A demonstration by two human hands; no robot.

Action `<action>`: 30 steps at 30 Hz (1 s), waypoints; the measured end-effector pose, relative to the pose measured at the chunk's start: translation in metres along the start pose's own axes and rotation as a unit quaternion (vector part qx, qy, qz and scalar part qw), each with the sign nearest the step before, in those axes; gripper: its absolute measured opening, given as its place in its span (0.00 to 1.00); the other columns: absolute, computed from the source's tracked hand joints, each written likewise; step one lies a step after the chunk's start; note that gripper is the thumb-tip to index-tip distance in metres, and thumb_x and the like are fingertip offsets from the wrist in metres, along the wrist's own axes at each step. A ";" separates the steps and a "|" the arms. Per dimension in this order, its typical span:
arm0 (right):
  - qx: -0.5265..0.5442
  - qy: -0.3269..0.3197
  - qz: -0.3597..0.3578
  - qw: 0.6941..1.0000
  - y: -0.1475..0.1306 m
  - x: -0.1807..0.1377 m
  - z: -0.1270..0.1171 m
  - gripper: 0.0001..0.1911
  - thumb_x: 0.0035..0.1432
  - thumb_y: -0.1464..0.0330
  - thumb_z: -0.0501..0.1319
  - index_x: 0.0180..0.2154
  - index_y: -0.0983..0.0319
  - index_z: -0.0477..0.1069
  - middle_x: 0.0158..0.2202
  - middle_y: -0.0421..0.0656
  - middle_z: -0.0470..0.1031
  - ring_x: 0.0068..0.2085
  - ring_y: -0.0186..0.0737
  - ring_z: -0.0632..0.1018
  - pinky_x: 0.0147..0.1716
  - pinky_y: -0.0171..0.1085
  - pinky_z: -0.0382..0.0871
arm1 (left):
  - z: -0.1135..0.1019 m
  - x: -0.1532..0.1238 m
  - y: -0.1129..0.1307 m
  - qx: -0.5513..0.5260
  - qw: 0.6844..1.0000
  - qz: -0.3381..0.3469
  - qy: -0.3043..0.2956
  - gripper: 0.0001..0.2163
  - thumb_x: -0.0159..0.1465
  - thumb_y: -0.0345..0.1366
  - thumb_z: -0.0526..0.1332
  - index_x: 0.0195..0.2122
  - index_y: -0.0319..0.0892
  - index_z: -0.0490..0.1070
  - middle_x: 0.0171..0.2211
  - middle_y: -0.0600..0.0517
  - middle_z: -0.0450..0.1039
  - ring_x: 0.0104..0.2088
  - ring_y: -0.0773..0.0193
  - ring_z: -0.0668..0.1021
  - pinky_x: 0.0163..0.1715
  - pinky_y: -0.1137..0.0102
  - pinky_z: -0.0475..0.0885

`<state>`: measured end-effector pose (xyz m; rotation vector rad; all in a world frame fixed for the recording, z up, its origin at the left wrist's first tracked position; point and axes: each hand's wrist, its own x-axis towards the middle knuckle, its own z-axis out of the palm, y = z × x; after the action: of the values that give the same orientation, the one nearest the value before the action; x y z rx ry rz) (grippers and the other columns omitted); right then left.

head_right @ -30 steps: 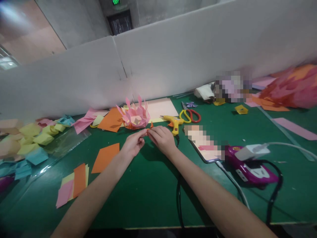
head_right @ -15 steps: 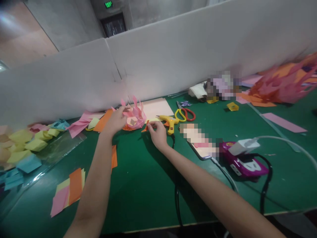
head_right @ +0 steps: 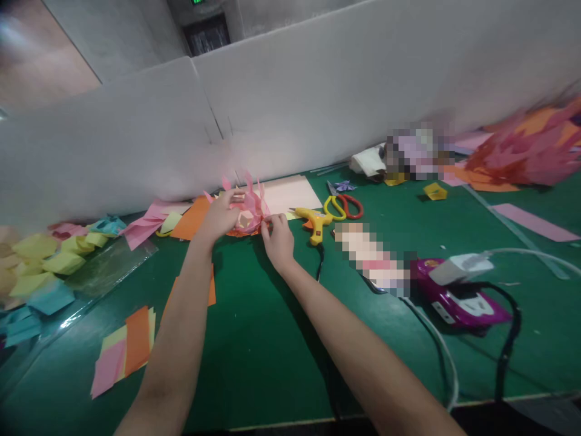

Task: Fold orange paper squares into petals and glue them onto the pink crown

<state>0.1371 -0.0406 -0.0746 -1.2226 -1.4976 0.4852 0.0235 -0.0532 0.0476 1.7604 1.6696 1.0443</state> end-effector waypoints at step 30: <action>-0.024 -0.021 -0.007 0.999 0.010 0.007 0.010 0.06 0.58 0.66 0.53 0.32 0.59 0.67 0.36 0.44 0.69 0.30 0.38 0.73 0.32 0.38 0.66 | 0.018 0.012 -0.028 0.138 0.974 -0.098 -0.150 0.13 0.59 0.30 0.53 0.46 0.39 0.64 0.19 0.54 0.65 0.19 0.65 0.70 0.20 0.73 0.62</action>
<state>0.1337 -0.0277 -0.0830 -1.2450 -1.5608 0.4707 0.0210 -0.0351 0.0175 1.7697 1.8093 0.4485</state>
